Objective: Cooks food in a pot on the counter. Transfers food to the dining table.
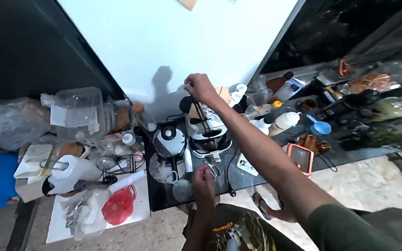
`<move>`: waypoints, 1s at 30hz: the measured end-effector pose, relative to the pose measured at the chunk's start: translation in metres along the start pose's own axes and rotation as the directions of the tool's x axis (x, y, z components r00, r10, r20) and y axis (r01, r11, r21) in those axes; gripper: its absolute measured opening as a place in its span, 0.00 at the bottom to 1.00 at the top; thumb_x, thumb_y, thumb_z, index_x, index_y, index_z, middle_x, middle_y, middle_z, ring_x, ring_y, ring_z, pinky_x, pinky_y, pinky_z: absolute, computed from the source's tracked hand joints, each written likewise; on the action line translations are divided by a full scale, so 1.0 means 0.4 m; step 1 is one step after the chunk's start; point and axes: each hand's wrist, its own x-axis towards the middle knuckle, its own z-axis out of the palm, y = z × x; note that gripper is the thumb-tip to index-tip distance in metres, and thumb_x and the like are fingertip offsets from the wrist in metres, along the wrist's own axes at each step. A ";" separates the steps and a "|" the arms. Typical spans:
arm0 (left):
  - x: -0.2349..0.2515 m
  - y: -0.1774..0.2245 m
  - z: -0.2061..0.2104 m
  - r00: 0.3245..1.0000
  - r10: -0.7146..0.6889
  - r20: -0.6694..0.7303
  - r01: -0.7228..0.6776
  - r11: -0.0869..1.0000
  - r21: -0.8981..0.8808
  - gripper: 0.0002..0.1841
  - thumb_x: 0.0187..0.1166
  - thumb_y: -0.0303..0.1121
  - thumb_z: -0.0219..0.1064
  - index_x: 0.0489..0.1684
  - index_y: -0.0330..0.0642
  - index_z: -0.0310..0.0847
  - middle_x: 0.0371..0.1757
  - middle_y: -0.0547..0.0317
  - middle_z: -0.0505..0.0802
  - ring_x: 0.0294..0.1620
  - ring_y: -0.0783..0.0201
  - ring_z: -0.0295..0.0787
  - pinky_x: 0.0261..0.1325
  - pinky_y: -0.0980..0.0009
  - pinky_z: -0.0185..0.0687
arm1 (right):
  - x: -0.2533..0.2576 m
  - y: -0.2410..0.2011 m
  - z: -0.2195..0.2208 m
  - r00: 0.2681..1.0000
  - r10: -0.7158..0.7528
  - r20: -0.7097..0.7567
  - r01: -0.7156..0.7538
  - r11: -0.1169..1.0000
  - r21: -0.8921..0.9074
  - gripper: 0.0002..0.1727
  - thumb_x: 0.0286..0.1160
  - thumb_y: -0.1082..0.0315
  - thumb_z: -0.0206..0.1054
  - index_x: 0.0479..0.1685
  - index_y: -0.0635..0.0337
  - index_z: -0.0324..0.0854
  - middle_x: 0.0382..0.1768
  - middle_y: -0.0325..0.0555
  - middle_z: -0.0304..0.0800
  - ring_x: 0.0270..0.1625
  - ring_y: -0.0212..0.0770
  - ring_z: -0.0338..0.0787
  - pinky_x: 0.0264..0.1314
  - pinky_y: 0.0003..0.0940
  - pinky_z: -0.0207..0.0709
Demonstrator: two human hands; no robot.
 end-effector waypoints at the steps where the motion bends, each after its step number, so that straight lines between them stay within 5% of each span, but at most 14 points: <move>1: 0.018 0.026 -0.020 0.993 0.101 -0.059 -0.097 0.993 0.062 0.18 0.86 0.34 0.60 0.67 0.31 0.81 0.62 0.44 0.89 0.57 0.61 0.89 0.59 0.63 0.87 | -0.084 -0.032 -0.043 0.996 -0.079 -0.046 0.081 0.996 0.040 0.14 0.82 0.63 0.68 0.55 0.63 0.88 0.41 0.52 0.93 0.45 0.49 0.93 0.57 0.51 0.86; 3: 0.053 0.061 -0.043 0.972 0.223 -0.078 -0.215 0.972 0.097 0.30 0.85 0.43 0.62 0.80 0.28 0.70 0.81 0.38 0.77 0.81 0.51 0.74 0.80 0.56 0.74 | -0.285 -0.093 -0.104 0.985 -0.144 -0.096 0.154 0.982 0.108 0.14 0.85 0.62 0.66 0.59 0.60 0.86 0.42 0.45 0.93 0.43 0.40 0.92 0.53 0.43 0.89; 5: 0.081 0.090 -0.032 0.965 0.263 0.009 -0.263 0.961 0.085 0.42 0.81 0.54 0.63 0.88 0.30 0.60 0.88 0.39 0.69 0.90 0.49 0.61 0.90 0.51 0.60 | -0.465 -0.114 -0.124 0.978 -0.135 -0.158 0.159 0.976 0.148 0.13 0.86 0.62 0.66 0.59 0.58 0.86 0.44 0.41 0.92 0.42 0.35 0.91 0.49 0.37 0.90; 7: 0.078 0.097 0.000 0.938 0.308 0.161 -0.324 0.942 0.088 0.35 0.84 0.49 0.64 0.83 0.30 0.67 0.80 0.39 0.79 0.84 0.49 0.71 0.88 0.51 0.63 | -0.609 -0.094 -0.108 0.967 -0.063 -0.247 0.122 0.966 0.230 0.12 0.84 0.62 0.69 0.55 0.58 0.88 0.45 0.39 0.92 0.41 0.30 0.91 0.45 0.30 0.90; 10: 0.061 0.073 0.057 0.826 0.416 0.381 -0.462 0.886 0.034 0.11 0.84 0.27 0.61 0.54 0.32 0.87 0.48 0.50 0.95 0.57 0.56 0.91 0.70 0.57 0.82 | -0.767 -0.023 -0.096 0.936 0.091 -0.341 0.056 0.916 0.397 0.12 0.81 0.63 0.71 0.52 0.63 0.87 0.45 0.43 0.92 0.40 0.29 0.91 0.41 0.28 0.90; 12: 0.053 0.062 0.072 0.683 0.417 0.599 -0.471 0.879 -0.075 0.10 0.85 0.26 0.60 0.51 0.32 0.88 0.46 0.49 0.95 0.53 0.55 0.92 0.68 0.57 0.83 | -0.844 0.049 -0.109 0.970 0.128 -0.206 -0.019 0.887 0.462 0.16 0.82 0.56 0.69 0.56 0.59 0.87 0.49 0.41 0.90 0.44 0.29 0.88 0.46 0.28 0.87; 15: 0.055 0.055 0.090 0.417 0.309 0.855 -0.430 0.896 -0.114 0.13 0.86 0.27 0.59 0.56 0.33 0.89 0.55 0.47 0.95 0.63 0.52 0.89 0.79 0.56 0.73 | -0.930 0.134 -0.119 0.985 0.101 0.140 -0.149 0.906 0.396 0.20 0.81 0.48 0.69 0.61 0.49 0.91 0.55 0.40 0.88 0.52 0.28 0.86 0.54 0.26 0.84; 17: 0.056 0.034 0.106 0.360 0.271 0.893 -0.392 0.912 -0.119 0.12 0.86 0.27 0.60 0.55 0.32 0.89 0.46 0.49 0.96 0.57 0.55 0.90 0.80 0.57 0.69 | -0.963 0.155 -0.123 0.972 0.101 0.210 -0.176 0.911 0.373 0.19 0.77 0.50 0.74 0.62 0.45 0.91 0.56 0.38 0.87 0.56 0.29 0.87 0.60 0.27 0.85; 20: 0.061 -0.002 0.119 0.383 0.266 0.885 -0.350 0.928 -0.128 0.11 0.88 0.30 0.60 0.48 0.32 0.88 0.37 0.56 0.95 0.47 0.65 0.91 0.83 0.59 0.64 | -0.987 0.172 -0.117 0.983 0.103 0.153 -0.157 0.904 0.397 0.12 0.77 0.57 0.76 0.54 0.48 0.93 0.54 0.36 0.93 0.56 0.30 0.92 0.62 0.31 0.89; 22: 0.065 -0.014 0.120 0.467 0.245 0.849 -0.371 0.926 -0.063 0.12 0.87 0.36 0.64 0.49 0.35 0.89 0.43 0.56 0.96 0.53 0.64 0.92 0.88 0.54 0.60 | -0.995 0.176 -0.099 0.985 0.131 0.109 -0.163 0.905 0.394 0.09 0.79 0.60 0.74 0.51 0.50 0.94 0.52 0.34 0.95 0.54 0.28 0.93 0.61 0.29 0.89; 25: 0.062 -0.081 0.103 0.767 0.183 0.615 -0.281 0.957 0.066 0.21 0.87 0.41 0.61 0.67 0.35 0.84 0.69 0.45 0.89 0.75 0.51 0.81 0.83 0.48 0.68 | -0.993 0.178 -0.094 0.969 0.248 0.014 -0.234 0.889 0.394 0.10 0.80 0.64 0.71 0.53 0.54 0.93 0.51 0.36 0.96 0.52 0.29 0.94 0.59 0.29 0.91; 27: 0.055 -0.164 0.113 0.953 0.074 0.292 -0.113 0.986 0.120 0.19 0.89 0.35 0.56 0.65 0.29 0.81 0.64 0.40 0.88 0.66 0.51 0.86 0.71 0.55 0.82 | -0.975 0.192 -0.096 0.938 0.329 -0.114 -0.269 0.893 0.362 0.11 0.81 0.63 0.71 0.54 0.55 0.93 0.52 0.38 0.96 0.50 0.30 0.94 0.56 0.29 0.91; 28: 0.056 -0.203 0.128 0.981 -0.036 0.190 0.011 0.991 0.130 0.20 0.89 0.36 0.56 0.66 0.27 0.78 0.63 0.36 0.88 0.63 0.51 0.87 0.66 0.57 0.85 | -0.962 0.199 -0.091 0.917 0.361 -0.171 -0.286 0.892 0.350 0.11 0.81 0.63 0.71 0.54 0.56 0.93 0.52 0.39 0.96 0.49 0.30 0.94 0.54 0.29 0.91; 30: 0.076 -0.255 0.163 0.933 -0.278 0.230 0.257 0.959 0.119 0.30 0.88 0.44 0.60 0.79 0.28 0.68 0.75 0.30 0.79 0.72 0.44 0.81 0.74 0.53 0.80 | -0.926 0.217 -0.065 0.885 0.389 -0.255 -0.288 0.889 0.355 0.11 0.80 0.65 0.71 0.52 0.58 0.93 0.50 0.41 0.96 0.48 0.31 0.95 0.52 0.29 0.91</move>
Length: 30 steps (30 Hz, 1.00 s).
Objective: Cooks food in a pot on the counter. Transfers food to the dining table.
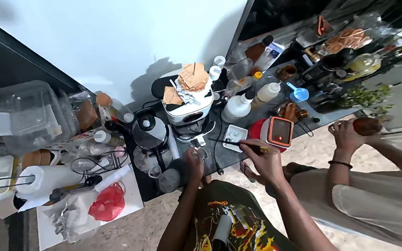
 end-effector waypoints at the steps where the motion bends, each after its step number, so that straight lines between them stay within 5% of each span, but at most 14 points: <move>1: 0.026 -0.006 0.021 0.993 -0.096 0.062 0.098 0.994 -0.042 0.36 0.86 0.49 0.63 0.85 0.29 0.63 0.81 0.28 0.73 0.77 0.42 0.77 0.77 0.51 0.77 | 0.017 0.012 0.024 0.999 -0.013 -0.029 0.013 1.000 0.002 0.10 0.79 0.66 0.71 0.52 0.60 0.92 0.49 0.43 0.96 0.47 0.31 0.95 0.52 0.29 0.92; 5: 0.141 -0.010 0.111 0.919 -0.344 0.191 0.387 0.877 -0.284 0.40 0.84 0.56 0.64 0.86 0.35 0.61 0.81 0.31 0.73 0.76 0.40 0.78 0.67 0.42 0.84 | 0.084 0.068 0.127 0.993 -0.082 -0.091 0.082 0.997 -0.001 0.09 0.76 0.70 0.73 0.50 0.61 0.93 0.49 0.44 0.96 0.47 0.31 0.95 0.52 0.31 0.92; 11: 0.162 -0.029 0.149 0.945 -0.284 0.165 0.320 0.908 -0.269 0.27 0.94 0.44 0.53 0.79 0.29 0.67 0.62 0.32 0.86 0.55 0.48 0.89 0.61 0.54 0.86 | 0.153 0.117 0.215 0.995 -0.097 0.001 0.097 0.995 -0.008 0.10 0.77 0.71 0.72 0.53 0.54 0.94 0.55 0.40 0.96 0.53 0.31 0.94 0.57 0.31 0.91; 17: 0.070 -0.057 0.167 0.952 -0.261 0.158 0.290 0.936 -0.200 0.32 0.94 0.46 0.51 0.86 0.27 0.58 0.81 0.28 0.73 0.76 0.43 0.78 0.78 0.50 0.76 | 0.155 0.175 0.274 0.972 -0.177 0.154 0.198 0.970 -0.139 0.11 0.79 0.70 0.71 0.55 0.54 0.93 0.59 0.42 0.95 0.61 0.34 0.93 0.67 0.36 0.89; 30: 0.006 -0.109 0.183 0.963 -0.228 0.143 0.247 0.960 -0.134 0.34 0.93 0.45 0.53 0.88 0.26 0.56 0.86 0.28 0.68 0.86 0.43 0.67 0.87 0.52 0.65 | 0.094 0.244 0.288 0.940 -0.182 0.289 0.246 0.948 -0.202 0.12 0.82 0.68 0.67 0.57 0.52 0.94 0.61 0.43 0.95 0.61 0.36 0.94 0.68 0.35 0.87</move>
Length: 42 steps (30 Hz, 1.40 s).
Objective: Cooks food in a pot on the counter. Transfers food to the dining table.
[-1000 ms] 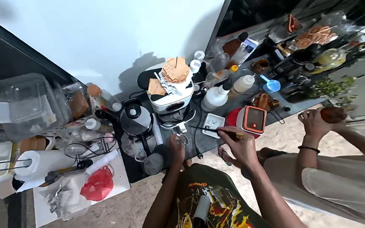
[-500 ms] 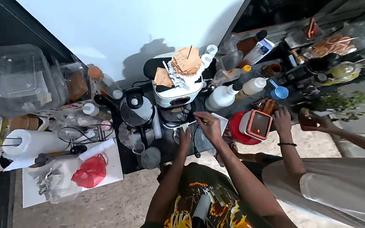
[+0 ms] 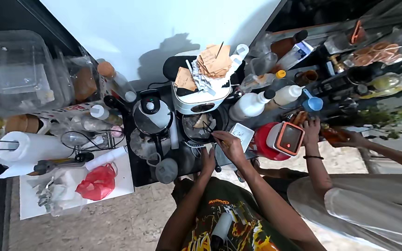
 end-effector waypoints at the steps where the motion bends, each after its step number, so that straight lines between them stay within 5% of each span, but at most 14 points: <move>1: 0.000 -0.002 -0.001 1.000 0.004 0.003 -0.004 1.000 0.001 0.34 0.93 0.45 0.52 0.88 0.26 0.55 0.86 0.28 0.68 0.87 0.43 0.66 0.88 0.52 0.64 | 0.001 -0.001 -0.002 1.000 0.001 -0.003 -0.001 1.000 -0.001 0.12 0.82 0.69 0.67 0.57 0.52 0.94 0.61 0.43 0.95 0.62 0.36 0.94 0.68 0.34 0.87; 16: 0.006 -0.008 0.000 1.000 -0.006 0.006 0.006 1.000 0.003 0.33 0.93 0.47 0.53 0.87 0.28 0.59 0.85 0.31 0.70 0.86 0.45 0.69 0.86 0.51 0.66 | 0.014 -0.006 0.007 0.997 -0.032 -0.071 0.032 0.999 -0.007 0.13 0.82 0.71 0.67 0.57 0.53 0.94 0.63 0.44 0.94 0.65 0.37 0.93 0.70 0.35 0.86; 28: 0.005 -0.006 0.004 1.000 -0.024 -0.008 0.024 1.000 -0.010 0.33 0.92 0.47 0.54 0.86 0.28 0.61 0.85 0.31 0.70 0.86 0.45 0.69 0.86 0.51 0.67 | 0.095 0.016 -0.004 0.992 -0.107 0.065 0.107 0.994 -0.002 0.13 0.81 0.72 0.68 0.59 0.56 0.92 0.64 0.46 0.92 0.66 0.41 0.92 0.71 0.41 0.85; 36: 0.004 -0.004 0.010 0.999 -0.014 -0.029 0.014 1.000 -0.010 0.32 0.91 0.47 0.55 0.84 0.29 0.64 0.83 0.32 0.73 0.85 0.46 0.70 0.86 0.50 0.67 | 0.080 0.032 -0.020 0.954 0.218 -0.206 -0.120 0.907 0.403 0.10 0.78 0.71 0.72 0.53 0.59 0.93 0.54 0.42 0.97 0.55 0.36 0.95 0.60 0.37 0.91; 39: 0.003 0.000 0.011 0.999 -0.020 -0.034 0.020 1.000 -0.004 0.32 0.91 0.48 0.55 0.84 0.30 0.64 0.82 0.33 0.74 0.84 0.47 0.71 0.85 0.50 0.68 | 0.065 0.044 -0.037 0.908 0.369 -0.201 -0.222 0.827 0.516 0.11 0.76 0.70 0.74 0.54 0.60 0.93 0.49 0.45 0.99 0.49 0.39 0.97 0.57 0.40 0.92; 42: 0.002 0.000 0.013 0.999 -0.010 -0.042 0.010 1.000 -0.008 0.33 0.91 0.47 0.56 0.85 0.29 0.63 0.83 0.32 0.74 0.84 0.46 0.71 0.86 0.51 0.68 | 0.052 0.059 -0.046 0.914 0.361 -0.185 -0.234 0.842 0.486 0.11 0.77 0.70 0.74 0.54 0.60 0.93 0.49 0.44 0.98 0.48 0.37 0.97 0.57 0.38 0.91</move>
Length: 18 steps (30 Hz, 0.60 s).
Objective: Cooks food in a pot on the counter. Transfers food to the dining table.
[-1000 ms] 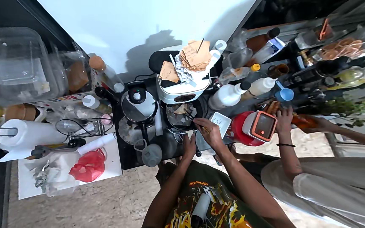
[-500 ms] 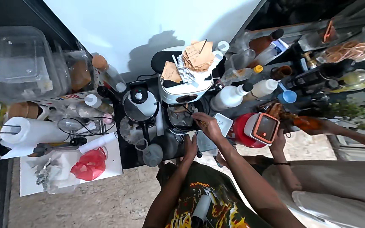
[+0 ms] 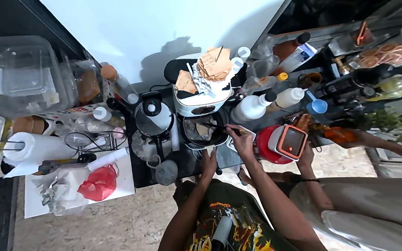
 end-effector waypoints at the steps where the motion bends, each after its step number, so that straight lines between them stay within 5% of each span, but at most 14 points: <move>1: -0.001 0.000 0.001 1.000 0.004 -0.002 -0.004 1.000 0.004 0.33 0.91 0.47 0.56 0.85 0.29 0.63 0.83 0.32 0.74 0.84 0.46 0.71 0.86 0.51 0.68 | -0.001 0.001 -0.005 1.000 -0.022 0.015 0.023 1.000 -0.019 0.10 0.77 0.70 0.74 0.54 0.59 0.93 0.49 0.44 0.98 0.49 0.37 0.97 0.57 0.37 0.91; 8: -0.005 0.006 -0.006 1.000 0.003 -0.003 -0.003 0.999 0.041 0.33 0.91 0.48 0.55 0.85 0.30 0.63 0.84 0.33 0.73 0.85 0.47 0.70 0.87 0.51 0.67 | -0.030 -0.079 -0.029 0.992 -0.023 0.125 0.050 0.976 -0.210 0.11 0.79 0.66 0.73 0.56 0.55 0.93 0.51 0.40 0.98 0.48 0.30 0.96 0.56 0.32 0.91; 18: -0.003 0.006 -0.007 1.000 -0.001 0.010 0.001 0.999 0.032 0.31 0.91 0.47 0.55 0.83 0.30 0.65 0.81 0.32 0.75 0.81 0.47 0.74 0.83 0.52 0.71 | -0.021 -0.062 0.009 0.975 0.049 0.219 0.042 0.918 -0.395 0.09 0.78 0.64 0.72 0.50 0.51 0.95 0.48 0.40 0.97 0.48 0.32 0.94 0.58 0.36 0.88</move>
